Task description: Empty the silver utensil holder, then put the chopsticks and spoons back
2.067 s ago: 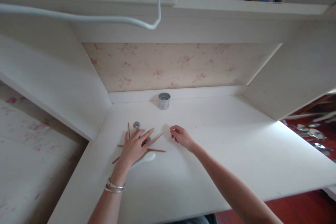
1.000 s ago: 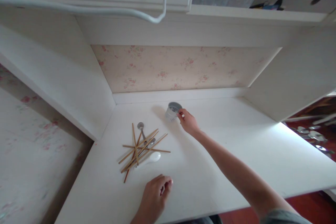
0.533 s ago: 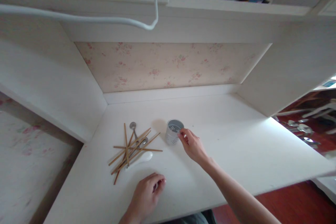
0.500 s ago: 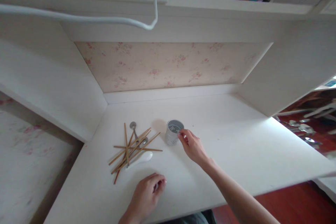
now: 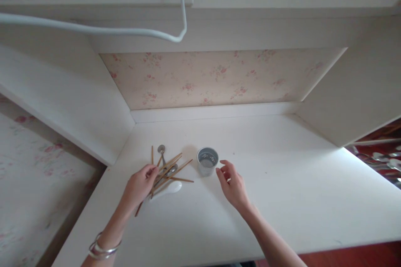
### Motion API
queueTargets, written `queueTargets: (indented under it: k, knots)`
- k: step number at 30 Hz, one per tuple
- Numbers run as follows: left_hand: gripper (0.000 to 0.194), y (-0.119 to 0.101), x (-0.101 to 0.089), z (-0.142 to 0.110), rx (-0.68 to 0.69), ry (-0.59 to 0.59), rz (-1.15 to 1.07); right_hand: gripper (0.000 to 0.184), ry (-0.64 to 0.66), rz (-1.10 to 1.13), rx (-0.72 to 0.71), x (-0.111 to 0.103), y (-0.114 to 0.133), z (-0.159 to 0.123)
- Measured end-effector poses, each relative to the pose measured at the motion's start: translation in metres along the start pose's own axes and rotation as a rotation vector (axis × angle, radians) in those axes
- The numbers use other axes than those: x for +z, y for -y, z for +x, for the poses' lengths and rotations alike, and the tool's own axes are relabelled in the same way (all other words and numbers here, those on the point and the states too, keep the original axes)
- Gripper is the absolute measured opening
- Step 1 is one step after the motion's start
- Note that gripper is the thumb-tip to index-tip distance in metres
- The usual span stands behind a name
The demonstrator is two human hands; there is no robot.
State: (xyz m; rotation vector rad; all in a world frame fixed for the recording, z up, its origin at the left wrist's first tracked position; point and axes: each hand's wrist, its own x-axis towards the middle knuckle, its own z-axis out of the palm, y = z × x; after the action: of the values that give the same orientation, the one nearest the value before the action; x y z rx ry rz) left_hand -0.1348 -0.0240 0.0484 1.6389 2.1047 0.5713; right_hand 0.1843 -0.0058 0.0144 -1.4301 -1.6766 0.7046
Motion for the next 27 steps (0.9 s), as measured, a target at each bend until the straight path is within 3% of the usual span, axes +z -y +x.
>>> queueTargets:
  k: [5, 10, 18, 23, 27]
  knots:
    - [0.040, 0.010, -0.006, 0.043, -0.057, -0.018, 0.320, 0.031, -0.119, 0.181, 0.191, 0.011, -0.032, -0.014]
    - [0.049, 0.021, 0.001, 0.064, -0.153, 0.064, 0.428, 0.030, -0.124, 0.269, 0.221, 0.012, -0.045, -0.015]
    - [0.049, 0.026, 0.007, 0.072, -0.169, 0.107, 0.410, 0.031, -0.094, 0.207, 0.197, 0.014, -0.042, -0.012]
    - [0.039, 0.023, 0.004, 0.073, -0.128, 0.061, 0.431, 0.029, -0.073, 0.203, 0.206, 0.012, -0.041, -0.013]
    - [0.046, 0.022, 0.004, 0.073, -0.126, 0.071, 0.422, 0.028, -0.073, 0.177, 0.196, 0.012, -0.041, -0.013]
